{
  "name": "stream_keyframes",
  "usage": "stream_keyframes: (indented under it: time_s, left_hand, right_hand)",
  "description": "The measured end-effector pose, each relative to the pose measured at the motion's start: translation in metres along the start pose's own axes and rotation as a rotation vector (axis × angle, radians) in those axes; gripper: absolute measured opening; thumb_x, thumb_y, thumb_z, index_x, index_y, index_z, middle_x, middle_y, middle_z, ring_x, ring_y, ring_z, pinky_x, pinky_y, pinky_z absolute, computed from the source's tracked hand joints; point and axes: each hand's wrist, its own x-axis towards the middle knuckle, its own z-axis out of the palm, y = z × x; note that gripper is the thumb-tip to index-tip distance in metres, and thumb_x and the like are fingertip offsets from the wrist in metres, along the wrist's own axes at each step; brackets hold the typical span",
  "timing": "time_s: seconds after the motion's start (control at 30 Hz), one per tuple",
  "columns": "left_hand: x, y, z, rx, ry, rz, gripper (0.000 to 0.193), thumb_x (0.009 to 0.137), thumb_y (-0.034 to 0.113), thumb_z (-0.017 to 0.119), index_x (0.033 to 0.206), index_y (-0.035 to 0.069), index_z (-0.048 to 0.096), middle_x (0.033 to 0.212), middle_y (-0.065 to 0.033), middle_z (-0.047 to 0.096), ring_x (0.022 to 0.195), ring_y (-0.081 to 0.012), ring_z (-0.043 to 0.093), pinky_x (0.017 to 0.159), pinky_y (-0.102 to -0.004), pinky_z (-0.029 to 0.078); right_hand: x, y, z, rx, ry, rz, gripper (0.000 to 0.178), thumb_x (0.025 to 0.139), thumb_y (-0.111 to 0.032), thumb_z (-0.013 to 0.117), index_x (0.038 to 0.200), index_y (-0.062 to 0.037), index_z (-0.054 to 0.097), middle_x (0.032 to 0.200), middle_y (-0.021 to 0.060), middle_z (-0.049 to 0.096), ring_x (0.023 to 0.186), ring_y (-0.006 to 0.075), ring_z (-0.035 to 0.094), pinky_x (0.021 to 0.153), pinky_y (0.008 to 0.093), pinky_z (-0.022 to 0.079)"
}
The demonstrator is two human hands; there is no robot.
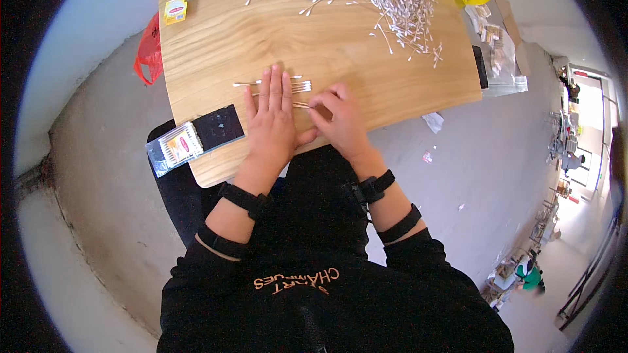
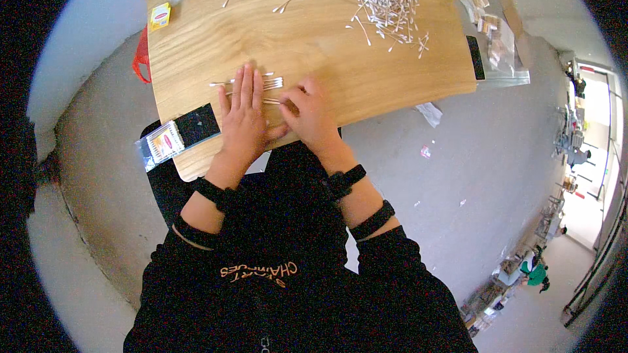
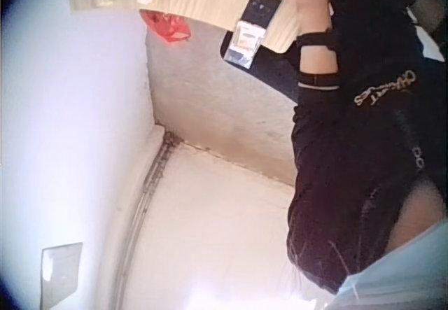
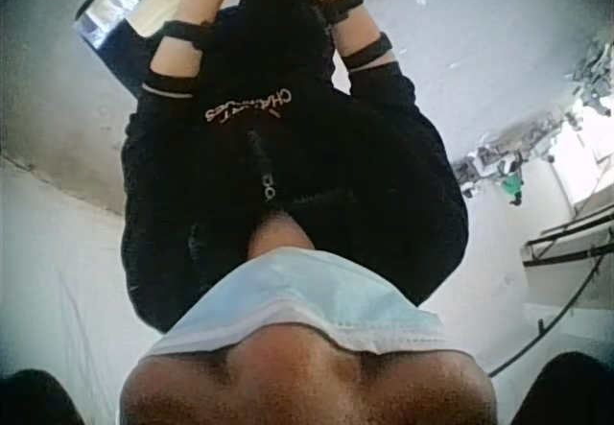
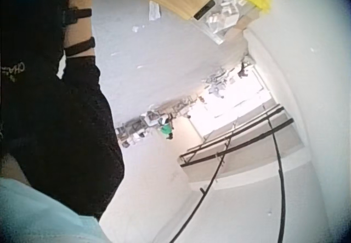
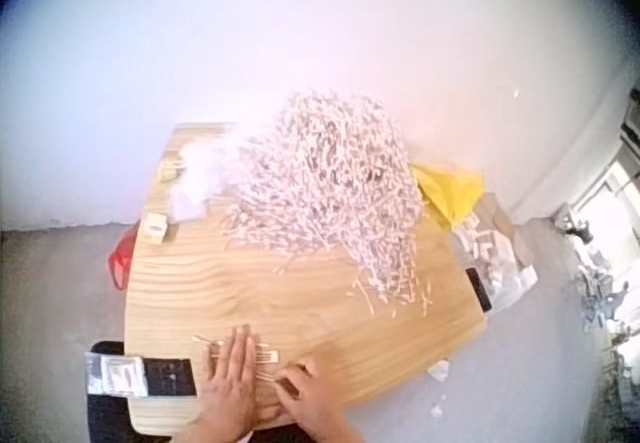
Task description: Packing cotton swabs into plastic containers and boxes.
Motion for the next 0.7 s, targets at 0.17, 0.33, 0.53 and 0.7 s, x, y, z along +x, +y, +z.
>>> stream_keyframes:
  time_s: [0.17, 0.33, 0.53, 0.7]
  left_hand:
    - [-0.004, -0.004, -0.004, -0.004, -0.031, -0.008, 0.117, 0.058, 0.062, 0.073, 0.145, 0.0, 0.025, 0.154, -0.0143, 0.018, 0.144, -0.026, 0.014, 0.114, -0.0528, 0.009]
    - [-0.007, -0.004, -0.004, -0.037, -0.007, 0.004, 0.117, 0.058, 0.061, 0.075, 0.144, -0.001, 0.026, 0.154, -0.0147, 0.019, 0.144, -0.0266, 0.016, 0.114, -0.0533, 0.009]
    - [-0.01, -0.03, -0.034, -0.063, -0.061, 0.052, 0.119, 0.054, 0.049, 0.083, 0.146, 0.003, 0.024, 0.152, -0.0151, 0.023, 0.142, -0.0288, 0.02, 0.114, -0.0524, 0.012]
    - [0.004, -0.056, -0.024, -0.094, 0.044, 0.107, 0.105, 0.063, 0.041, 0.08, 0.145, 0.005, 0.026, 0.151, -0.0135, 0.026, 0.141, -0.0285, 0.023, 0.114, -0.0507, 0.018]
  right_hand:
    - [0.0, -0.002, -0.001, 0.085, -0.033, -0.012, 0.015, 0.073, -0.013, 0.075, 0.084, -0.006, 0.066, 0.089, 0.0097, 0.053, 0.085, 0.0251, 0.055, 0.076, 0.0343, 0.047]
    - [0.008, -0.003, 0.009, 0.168, -0.009, 0.122, 0.017, 0.074, -0.015, 0.075, 0.085, -0.0066, 0.066, 0.086, 0.0102, 0.053, 0.081, 0.0249, 0.055, 0.073, 0.0336, 0.047]
    - [0.012, -0.005, 0.006, 0.394, 0.143, 0.315, 0.023, 0.088, -0.023, 0.063, 0.099, -0.003, 0.062, 0.097, 0.0092, 0.058, 0.09, 0.0197, 0.057, 0.08, 0.0315, 0.047]
    - [0.014, 0.001, 0.017, 0.586, 0.257, 0.385, 0.038, 0.1, -0.029, 0.045, 0.118, 0.0033, 0.052, 0.117, 0.0111, 0.057, 0.106, 0.0181, 0.055, 0.093, 0.0309, 0.045]
